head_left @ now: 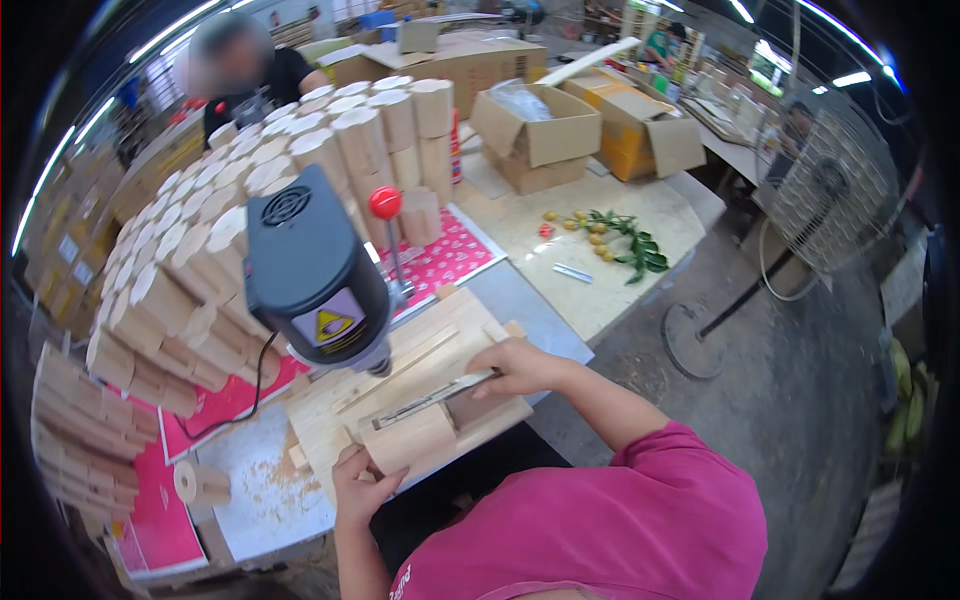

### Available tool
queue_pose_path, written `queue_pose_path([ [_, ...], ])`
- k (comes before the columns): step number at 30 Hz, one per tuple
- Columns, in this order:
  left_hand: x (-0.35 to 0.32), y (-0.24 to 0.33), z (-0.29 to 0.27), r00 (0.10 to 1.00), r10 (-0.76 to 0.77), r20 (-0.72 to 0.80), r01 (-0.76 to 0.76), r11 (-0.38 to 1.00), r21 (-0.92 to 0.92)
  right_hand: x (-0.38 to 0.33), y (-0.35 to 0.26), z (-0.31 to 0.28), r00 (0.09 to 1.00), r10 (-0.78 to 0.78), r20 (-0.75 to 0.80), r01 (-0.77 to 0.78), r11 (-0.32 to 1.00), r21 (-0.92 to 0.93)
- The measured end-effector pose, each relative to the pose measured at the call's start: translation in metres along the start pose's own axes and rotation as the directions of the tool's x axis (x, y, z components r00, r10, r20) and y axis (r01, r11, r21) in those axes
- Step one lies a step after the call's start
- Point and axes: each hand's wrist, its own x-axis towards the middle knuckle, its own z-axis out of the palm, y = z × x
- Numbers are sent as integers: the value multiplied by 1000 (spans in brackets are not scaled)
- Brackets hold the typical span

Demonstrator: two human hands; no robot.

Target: Drilling holes into cylindrical wood blocks using a drill press workstation.

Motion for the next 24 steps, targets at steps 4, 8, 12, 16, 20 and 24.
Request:
queue_pose_path([
  [4,-45,11,-66,993,8,-117,-27,986,-165,-12,-9,23,968,119,223,-211,866,454],
  [8,-85,22,-120,827,-319,-463,141,915,-378,-7,-19,65,916,196,349,-382,687,618],
  [12,-89,27,-124,636,-414,-652,78,874,-479,6,-38,89,907,274,320,-357,903,239],
  [16,-80,44,-101,653,-483,-584,237,862,-448,7,-65,74,966,123,229,-173,962,213],
  [20,-69,59,-77,699,-475,-534,203,848,-489,5,-82,33,994,-66,86,46,974,221],
  [24,-63,53,-66,709,-488,-509,181,824,-537,-7,-74,7,997,-65,-49,73,976,204],
])
